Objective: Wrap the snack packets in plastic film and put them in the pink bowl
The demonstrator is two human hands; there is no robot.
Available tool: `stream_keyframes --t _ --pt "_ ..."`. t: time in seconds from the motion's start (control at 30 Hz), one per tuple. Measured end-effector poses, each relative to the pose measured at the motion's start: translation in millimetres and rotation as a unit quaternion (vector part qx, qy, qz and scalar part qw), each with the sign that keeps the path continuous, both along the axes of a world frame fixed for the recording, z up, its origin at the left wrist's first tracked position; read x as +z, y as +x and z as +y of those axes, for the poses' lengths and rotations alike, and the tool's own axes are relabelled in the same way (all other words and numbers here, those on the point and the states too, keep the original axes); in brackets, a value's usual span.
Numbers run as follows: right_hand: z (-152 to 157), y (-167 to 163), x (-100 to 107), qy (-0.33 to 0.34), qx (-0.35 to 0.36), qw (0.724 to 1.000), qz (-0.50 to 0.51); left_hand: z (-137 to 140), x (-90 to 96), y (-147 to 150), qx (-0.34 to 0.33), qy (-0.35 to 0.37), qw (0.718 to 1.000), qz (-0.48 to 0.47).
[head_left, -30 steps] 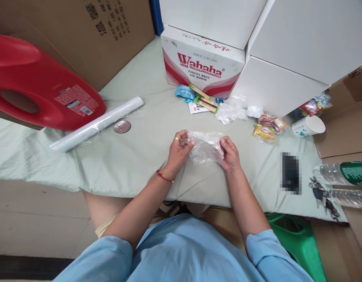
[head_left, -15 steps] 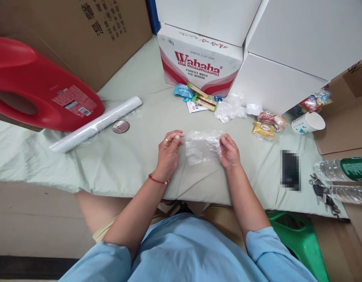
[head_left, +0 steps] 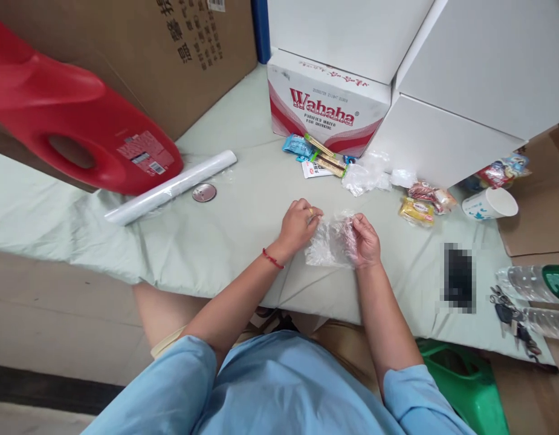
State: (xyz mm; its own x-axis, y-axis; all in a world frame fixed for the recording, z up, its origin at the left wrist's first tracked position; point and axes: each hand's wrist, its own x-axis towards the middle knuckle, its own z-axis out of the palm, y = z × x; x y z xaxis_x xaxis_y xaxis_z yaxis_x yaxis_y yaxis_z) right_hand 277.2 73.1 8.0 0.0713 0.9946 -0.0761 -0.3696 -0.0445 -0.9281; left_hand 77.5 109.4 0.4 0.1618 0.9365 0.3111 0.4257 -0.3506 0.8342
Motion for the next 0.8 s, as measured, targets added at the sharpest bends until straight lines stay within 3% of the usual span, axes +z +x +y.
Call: stream_keyframes --t 0.33,0.6,0.8 --pt "-2.8 -6.5 8.0 0.008 0.005 0.999 -0.033 -21.8 5.9 -4.6 0.01 -0.066 0.99 -0.126" --pt "-4.0 8.2 21.6 0.061 -0.058 0.996 -0.038 -34.4 47.6 -7.1 -0.039 0.115 0.992 0.013" --pt "-7.2 2.0 17.8 0.062 -0.085 0.991 -0.078 -32.9 57.5 1.3 -0.049 0.094 0.994 0.03"
